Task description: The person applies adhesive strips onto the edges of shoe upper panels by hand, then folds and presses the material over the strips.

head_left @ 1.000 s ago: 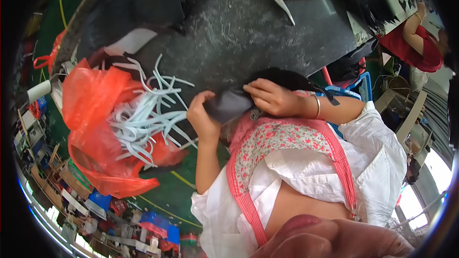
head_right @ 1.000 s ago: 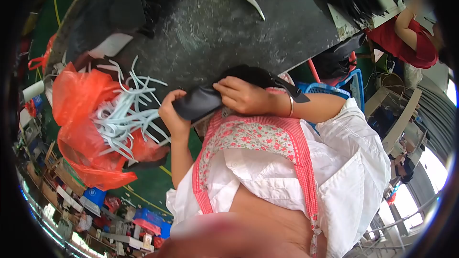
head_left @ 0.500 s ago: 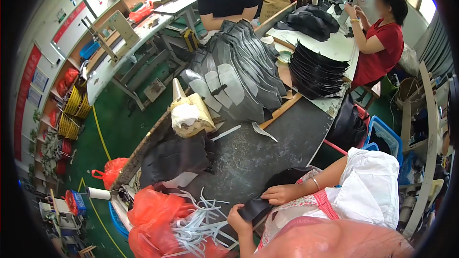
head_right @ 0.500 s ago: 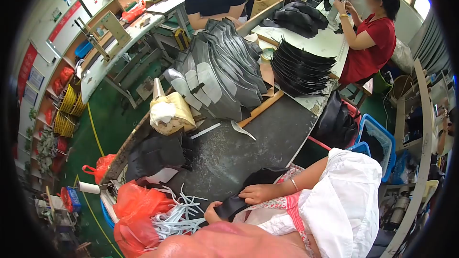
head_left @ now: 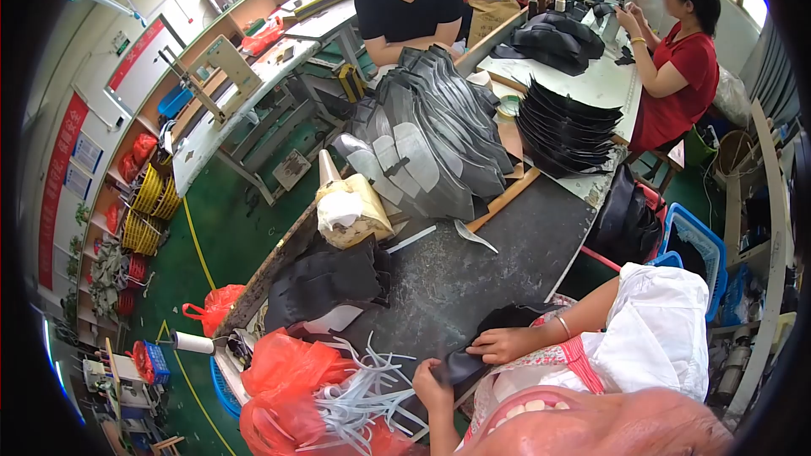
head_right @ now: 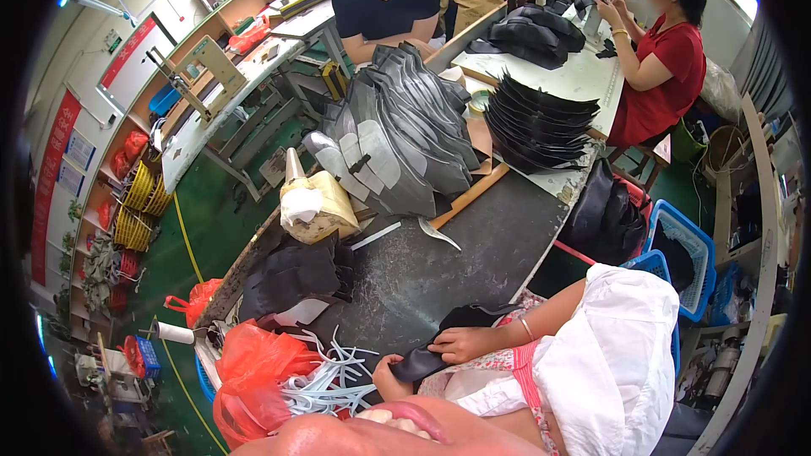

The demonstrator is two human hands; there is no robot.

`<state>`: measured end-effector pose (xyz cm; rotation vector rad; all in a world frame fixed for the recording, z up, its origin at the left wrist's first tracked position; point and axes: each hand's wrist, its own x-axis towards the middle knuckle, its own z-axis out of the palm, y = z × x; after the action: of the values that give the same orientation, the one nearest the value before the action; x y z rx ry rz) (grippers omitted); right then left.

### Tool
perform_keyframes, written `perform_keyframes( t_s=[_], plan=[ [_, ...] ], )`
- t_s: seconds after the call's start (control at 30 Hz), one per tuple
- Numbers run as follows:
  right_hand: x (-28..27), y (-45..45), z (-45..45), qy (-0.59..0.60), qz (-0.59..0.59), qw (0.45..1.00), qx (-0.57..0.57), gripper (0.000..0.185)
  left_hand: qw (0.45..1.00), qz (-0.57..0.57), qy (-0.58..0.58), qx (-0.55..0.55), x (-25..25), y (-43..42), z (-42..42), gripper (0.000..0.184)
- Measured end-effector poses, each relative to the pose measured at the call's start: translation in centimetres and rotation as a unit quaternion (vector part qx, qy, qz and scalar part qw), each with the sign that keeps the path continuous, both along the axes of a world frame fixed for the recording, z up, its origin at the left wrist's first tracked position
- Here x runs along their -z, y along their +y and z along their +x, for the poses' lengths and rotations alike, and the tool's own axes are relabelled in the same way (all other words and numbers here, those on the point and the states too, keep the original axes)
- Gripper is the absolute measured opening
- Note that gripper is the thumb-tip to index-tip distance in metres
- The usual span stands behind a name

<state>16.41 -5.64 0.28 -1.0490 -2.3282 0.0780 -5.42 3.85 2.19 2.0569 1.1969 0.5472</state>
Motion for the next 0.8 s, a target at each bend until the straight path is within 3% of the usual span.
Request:
perform_keyframes(
  t_s=[0.27,0.37,0.43,0.47,0.5,0.53,0.63,0.8],
  plan=[
    [0.8,0.5,0.0,-0.013,-0.009,1.0,-0.008,0.018,0.999,-0.012,-0.016,0.044,0.1,0.7,-1.0,0.023],
    [-1.2,0.3,0.0,0.014,-0.003,1.0,0.018,0.021,0.994,-0.029,-0.089,0.055,-0.5,0.9,-1.0,0.024],
    [-2.2,0.9,0.0,0.061,-0.1,0.993,-0.003,0.034,0.995,-0.034,-0.09,0.031,-1.5,0.6,0.1,0.017],
    [-2.9,0.6,0.3,0.079,-0.117,0.99,-0.002,0.028,0.99,-0.1,-0.1,-0.026,-1.7,0.2,0.3,0.015],
    [-3.6,0.9,0.4,0.044,-0.127,0.991,-0.017,0.022,0.993,-0.09,-0.078,-0.003,-1.8,0.4,-0.1,0.019],
    [-2.7,0.9,-0.1,0.01,-0.049,0.999,-0.004,0.02,0.998,-0.057,-0.037,0.016,-2.2,0.2,-0.5,0.027],
    [-3.7,1.1,0.3,-0.032,-0.124,0.992,-0.014,0.018,0.997,-0.073,-0.011,0.016,-2.5,0.1,-0.2,0.037],
    [-3.8,1.3,0.2,-0.024,-0.163,0.986,-0.021,0.018,0.998,-0.069,-0.01,-0.007,-2.3,-0.2,0.3,0.037]
  ],
)
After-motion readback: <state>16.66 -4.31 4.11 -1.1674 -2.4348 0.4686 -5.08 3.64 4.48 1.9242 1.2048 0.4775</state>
